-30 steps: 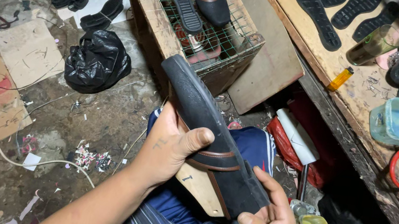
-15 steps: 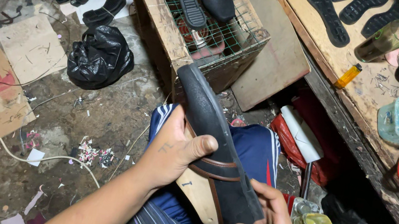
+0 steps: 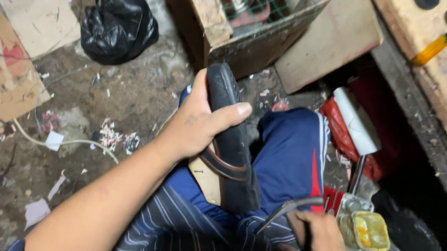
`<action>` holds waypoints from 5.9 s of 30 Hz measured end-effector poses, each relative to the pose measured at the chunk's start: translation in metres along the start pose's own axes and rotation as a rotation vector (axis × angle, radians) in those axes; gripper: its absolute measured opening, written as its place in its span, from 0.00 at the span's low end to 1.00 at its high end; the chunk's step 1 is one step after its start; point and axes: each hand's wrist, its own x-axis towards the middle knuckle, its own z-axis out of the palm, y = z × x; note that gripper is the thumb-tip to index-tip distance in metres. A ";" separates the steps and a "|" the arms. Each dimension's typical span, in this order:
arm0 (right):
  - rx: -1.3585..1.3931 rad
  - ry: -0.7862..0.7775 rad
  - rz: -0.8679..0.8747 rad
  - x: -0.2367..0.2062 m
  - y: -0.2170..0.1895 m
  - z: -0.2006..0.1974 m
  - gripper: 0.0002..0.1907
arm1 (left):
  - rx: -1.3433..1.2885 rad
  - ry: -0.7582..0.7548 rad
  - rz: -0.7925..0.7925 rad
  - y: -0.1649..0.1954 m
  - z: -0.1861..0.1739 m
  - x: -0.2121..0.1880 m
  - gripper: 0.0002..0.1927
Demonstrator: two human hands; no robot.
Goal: The person sits on the workshop floor with a shoe on their lap and uses a curved hand blade to scrape and trim the edge of the shoe sole. They rotate the shoe repeatedly to trim different sections of the sole edge, working on one shoe and then another.
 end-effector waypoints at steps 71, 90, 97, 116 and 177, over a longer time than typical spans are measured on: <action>-0.099 0.215 0.107 0.006 0.045 0.019 0.27 | 0.319 -0.126 0.226 0.064 -0.004 -0.016 0.40; 0.335 0.338 -0.341 0.064 -0.126 -0.075 0.35 | 0.730 0.040 0.606 0.058 0.058 -0.064 0.51; 0.629 0.165 -0.286 0.059 -0.078 -0.079 0.27 | 0.522 -0.071 0.075 0.010 0.011 -0.053 0.53; 0.928 0.311 -0.052 0.051 -0.051 -0.055 0.28 | 0.067 0.304 -0.168 -0.065 -0.015 -0.058 0.34; 1.413 -0.118 -0.065 0.090 -0.060 -0.014 0.14 | -0.631 0.138 -0.010 0.049 0.006 -0.051 0.23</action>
